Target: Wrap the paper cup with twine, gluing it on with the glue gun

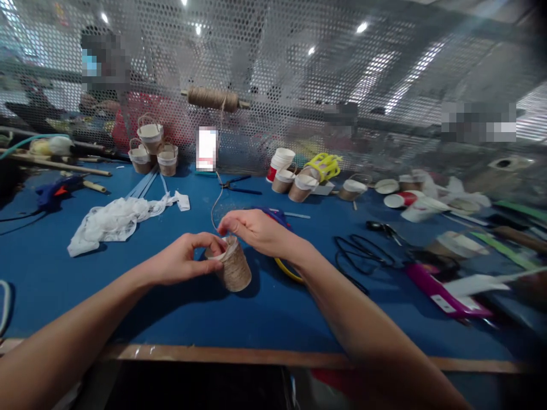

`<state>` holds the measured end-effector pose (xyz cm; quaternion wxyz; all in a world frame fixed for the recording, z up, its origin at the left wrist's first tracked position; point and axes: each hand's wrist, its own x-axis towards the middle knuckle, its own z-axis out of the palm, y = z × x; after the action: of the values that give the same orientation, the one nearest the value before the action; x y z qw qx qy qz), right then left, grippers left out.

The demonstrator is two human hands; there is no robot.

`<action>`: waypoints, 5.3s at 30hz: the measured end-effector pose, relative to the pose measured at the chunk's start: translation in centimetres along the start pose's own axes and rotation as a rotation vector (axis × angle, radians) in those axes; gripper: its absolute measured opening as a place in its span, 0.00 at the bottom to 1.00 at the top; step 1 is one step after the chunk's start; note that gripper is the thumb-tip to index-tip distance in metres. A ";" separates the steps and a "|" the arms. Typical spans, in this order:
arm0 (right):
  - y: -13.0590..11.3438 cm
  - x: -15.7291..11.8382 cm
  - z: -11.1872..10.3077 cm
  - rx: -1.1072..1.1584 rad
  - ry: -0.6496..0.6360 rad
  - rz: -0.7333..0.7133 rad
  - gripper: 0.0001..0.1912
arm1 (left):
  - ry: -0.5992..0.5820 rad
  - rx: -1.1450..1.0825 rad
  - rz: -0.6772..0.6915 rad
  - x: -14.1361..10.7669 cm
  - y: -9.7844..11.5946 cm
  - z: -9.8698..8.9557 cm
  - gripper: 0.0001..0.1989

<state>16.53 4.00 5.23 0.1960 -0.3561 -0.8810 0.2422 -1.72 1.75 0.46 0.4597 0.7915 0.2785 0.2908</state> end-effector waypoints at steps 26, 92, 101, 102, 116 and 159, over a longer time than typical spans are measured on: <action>-0.6 -6.5 0.7 0.047 0.128 0.160 0.06 | -0.127 -0.371 -0.269 -0.4 0.5 -0.3 0.07; 1.0 -6.1 1.2 0.375 -0.035 0.317 0.08 | 0.531 -0.482 -0.381 0.8 -1.3 -0.3 0.15; 0.8 -6.1 1.1 0.378 -0.039 0.323 0.07 | 0.540 -0.198 -0.322 0.7 -1.2 -0.4 0.11; 0.8 -6.1 1.1 0.377 -0.039 0.323 0.08 | 0.541 -0.150 -0.321 0.7 -1.2 -0.5 0.12; 0.5 -6.1 1.3 0.217 0.020 0.225 0.07 | 0.243 0.338 0.164 0.2 0.5 0.5 0.16; -0.7 -6.4 1.8 0.111 0.068 0.201 0.07 | 0.118 0.203 -0.050 0.2 2.1 2.3 0.04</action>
<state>19.49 -1.57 3.12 0.2197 -0.4393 -0.8190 0.2967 0.45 -0.30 1.42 0.3670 0.8084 0.3529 0.2954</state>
